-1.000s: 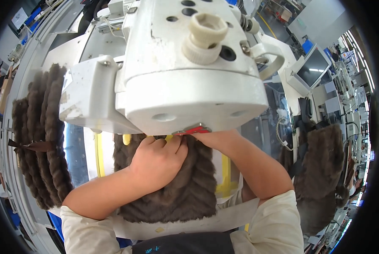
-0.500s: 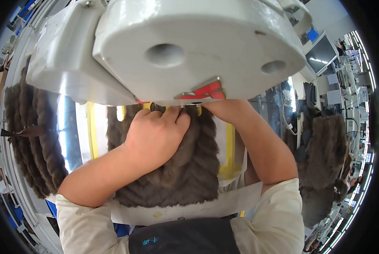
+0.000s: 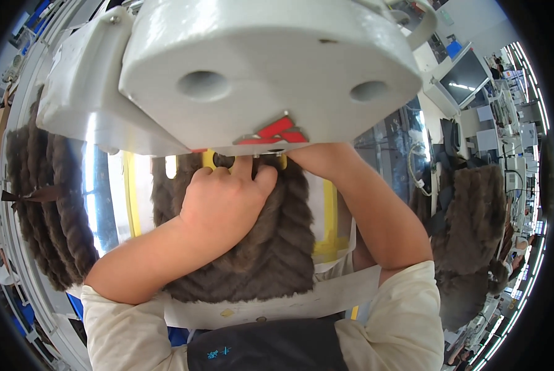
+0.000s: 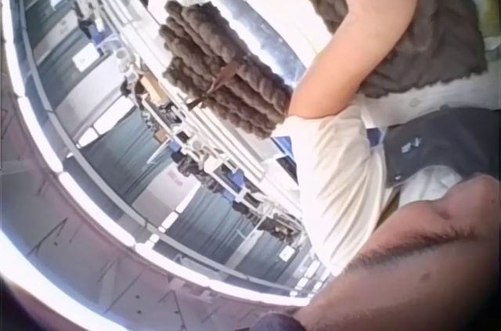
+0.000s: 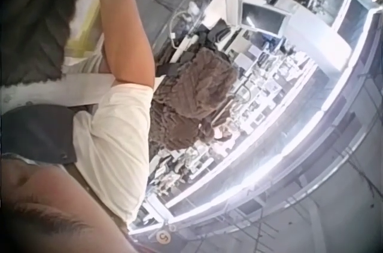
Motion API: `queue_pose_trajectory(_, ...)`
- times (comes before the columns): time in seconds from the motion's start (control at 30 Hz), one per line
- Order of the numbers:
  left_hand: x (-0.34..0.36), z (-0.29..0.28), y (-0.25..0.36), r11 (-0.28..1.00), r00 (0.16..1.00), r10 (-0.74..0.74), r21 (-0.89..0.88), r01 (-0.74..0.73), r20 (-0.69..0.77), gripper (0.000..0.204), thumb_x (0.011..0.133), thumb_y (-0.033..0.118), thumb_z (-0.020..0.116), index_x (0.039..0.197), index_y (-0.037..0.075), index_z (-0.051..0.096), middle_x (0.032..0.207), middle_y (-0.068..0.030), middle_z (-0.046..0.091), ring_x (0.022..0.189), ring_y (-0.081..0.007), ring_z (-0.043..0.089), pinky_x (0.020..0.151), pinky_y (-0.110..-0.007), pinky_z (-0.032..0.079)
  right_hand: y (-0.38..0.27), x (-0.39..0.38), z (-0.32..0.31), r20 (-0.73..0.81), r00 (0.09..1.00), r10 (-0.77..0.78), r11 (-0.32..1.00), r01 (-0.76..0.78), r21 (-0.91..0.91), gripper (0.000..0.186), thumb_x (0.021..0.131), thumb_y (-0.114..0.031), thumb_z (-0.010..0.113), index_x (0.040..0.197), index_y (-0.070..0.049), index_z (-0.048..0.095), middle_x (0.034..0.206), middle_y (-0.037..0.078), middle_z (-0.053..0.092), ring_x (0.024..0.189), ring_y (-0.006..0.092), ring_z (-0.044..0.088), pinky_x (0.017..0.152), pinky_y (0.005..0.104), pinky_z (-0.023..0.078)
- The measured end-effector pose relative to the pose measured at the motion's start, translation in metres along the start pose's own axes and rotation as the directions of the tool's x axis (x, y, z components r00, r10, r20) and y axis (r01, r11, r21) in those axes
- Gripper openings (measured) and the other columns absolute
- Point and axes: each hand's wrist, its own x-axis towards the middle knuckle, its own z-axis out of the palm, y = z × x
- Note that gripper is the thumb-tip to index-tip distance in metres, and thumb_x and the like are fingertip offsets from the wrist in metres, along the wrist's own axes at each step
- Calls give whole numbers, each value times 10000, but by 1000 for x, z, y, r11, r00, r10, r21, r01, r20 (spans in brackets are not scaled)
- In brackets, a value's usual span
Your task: The person is sewing pieces of fur onto a garment panel using an industrial sewing machine.
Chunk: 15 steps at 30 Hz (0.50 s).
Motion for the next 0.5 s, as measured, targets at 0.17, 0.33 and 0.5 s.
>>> queue_pose_trajectory(0.17, -2, 2, -3, 1000, 999, -7, -9, 7, -39, 165, 750, 108, 651, 896, 117, 574, 922, -82, 619, 620, -192, 646, 539, -345, 481, -2, -1, -6, 32, 999, 41, 991, -45, 124, 232, 774, -161, 683, 919, 17, 713, 842, 252, 707, 846, 470, 673, 727, 494, 552)
queue_pose_trajectory(0.33, -2, 2, -4, 998, 994, 47, 56, -42, -94, 171, 749, 166, 674, 904, 132, 609, 880, -24, 577, 611, -149, 596, 505, -311, 429, -10, -1, -6, -22, 994, -104, 994, 104, 12, 244, 790, -202, 670, 922, -2, 720, 848, 249, 707, 860, 468, 675, 734, 498, 557)
queue_pose_trajectory(0.5, -1, 2, -5, 995, 987, 78, 79, -67, -137, 168, 734, 172, 671, 891, 130, 625, 869, -3, 565, 640, -158, 587, 509, -314, 413, -14, -2, -5, -39, 998, -57, 998, 58, 31, 243, 782, -180, 661, 945, -7, 714, 868, 255, 706, 881, 485, 664, 737, 511, 554)
